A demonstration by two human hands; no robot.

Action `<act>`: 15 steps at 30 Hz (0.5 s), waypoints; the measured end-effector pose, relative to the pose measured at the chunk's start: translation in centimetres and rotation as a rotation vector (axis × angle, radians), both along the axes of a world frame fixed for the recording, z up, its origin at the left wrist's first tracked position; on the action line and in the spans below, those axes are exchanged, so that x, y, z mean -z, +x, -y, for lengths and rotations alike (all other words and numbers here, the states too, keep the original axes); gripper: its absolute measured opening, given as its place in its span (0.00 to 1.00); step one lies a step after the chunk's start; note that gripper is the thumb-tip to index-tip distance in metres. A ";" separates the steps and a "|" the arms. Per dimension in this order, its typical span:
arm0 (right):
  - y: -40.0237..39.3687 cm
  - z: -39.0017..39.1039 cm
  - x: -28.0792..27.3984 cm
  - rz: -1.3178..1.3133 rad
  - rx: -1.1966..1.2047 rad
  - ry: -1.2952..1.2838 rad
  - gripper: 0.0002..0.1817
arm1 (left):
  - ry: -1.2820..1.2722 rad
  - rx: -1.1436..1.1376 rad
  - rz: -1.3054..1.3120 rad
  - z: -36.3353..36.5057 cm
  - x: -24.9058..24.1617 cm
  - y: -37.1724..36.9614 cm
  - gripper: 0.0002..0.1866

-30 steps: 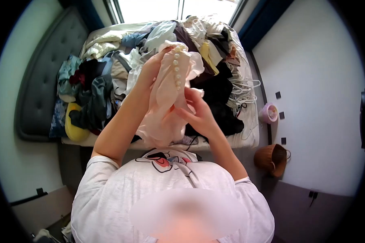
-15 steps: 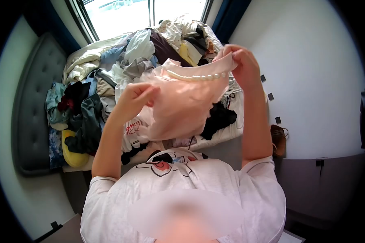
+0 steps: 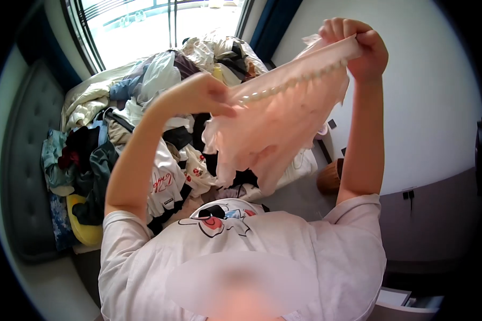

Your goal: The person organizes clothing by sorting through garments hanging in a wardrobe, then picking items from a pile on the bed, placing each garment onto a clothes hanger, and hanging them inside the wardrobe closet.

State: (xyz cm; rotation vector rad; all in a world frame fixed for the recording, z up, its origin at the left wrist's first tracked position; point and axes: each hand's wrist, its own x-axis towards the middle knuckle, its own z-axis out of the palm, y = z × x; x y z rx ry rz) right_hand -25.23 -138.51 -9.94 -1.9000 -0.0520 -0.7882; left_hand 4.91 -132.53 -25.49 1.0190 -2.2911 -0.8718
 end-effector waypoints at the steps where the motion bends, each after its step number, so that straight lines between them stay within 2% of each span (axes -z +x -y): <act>1: -1.5 0.0 -0.1 -0.038 0.177 -0.063 0.12 | -0.002 -0.043 -0.087 0.4 -0.3 1.0 0.18; 2: -2.5 0.2 0.3 -0.097 0.299 -0.127 0.12 | -0.002 -0.089 -0.173 0.7 -1.0 1.7 0.18; 4: -4.0 1.1 1.2 -0.214 0.532 -0.257 0.12 | -0.222 -0.294 0.100 1.3 -4.3 2.7 0.13; 6: -4.7 1.5 1.5 -0.296 0.686 -0.298 0.15 | -0.601 -0.264 0.255 1.0 -8.5 3.0 0.11; 8: -4.5 1.4 1.8 -0.315 0.867 -0.373 0.17 | -0.997 -0.100 0.261 3.2 -10.3 4.0 0.10; 9: -4.3 1.3 1.7 -0.264 0.935 -0.570 0.15 | -1.028 -0.125 0.211 3.9 -11.1 4.1 0.11; 10: -4.0 1.2 1.6 -0.208 0.999 -0.767 0.14 | -1.046 -0.223 0.292 3.1 -12.7 3.1 0.14; 12: -3.6 2.2 2.0 -0.181 1.056 -1.138 0.11 | -1.174 -0.281 0.468 0.8 -15.6 0.8 0.13; 14: -3.7 3.7 2.8 -0.251 1.034 -1.490 0.13 | -1.308 -0.294 0.506 2.4 -15.0 0.3 0.13; 15: -4.0 4.4 3.6 -0.283 1.062 -1.453 0.16 | -1.376 -0.299 0.525 3.8 -14.4 0.4 0.13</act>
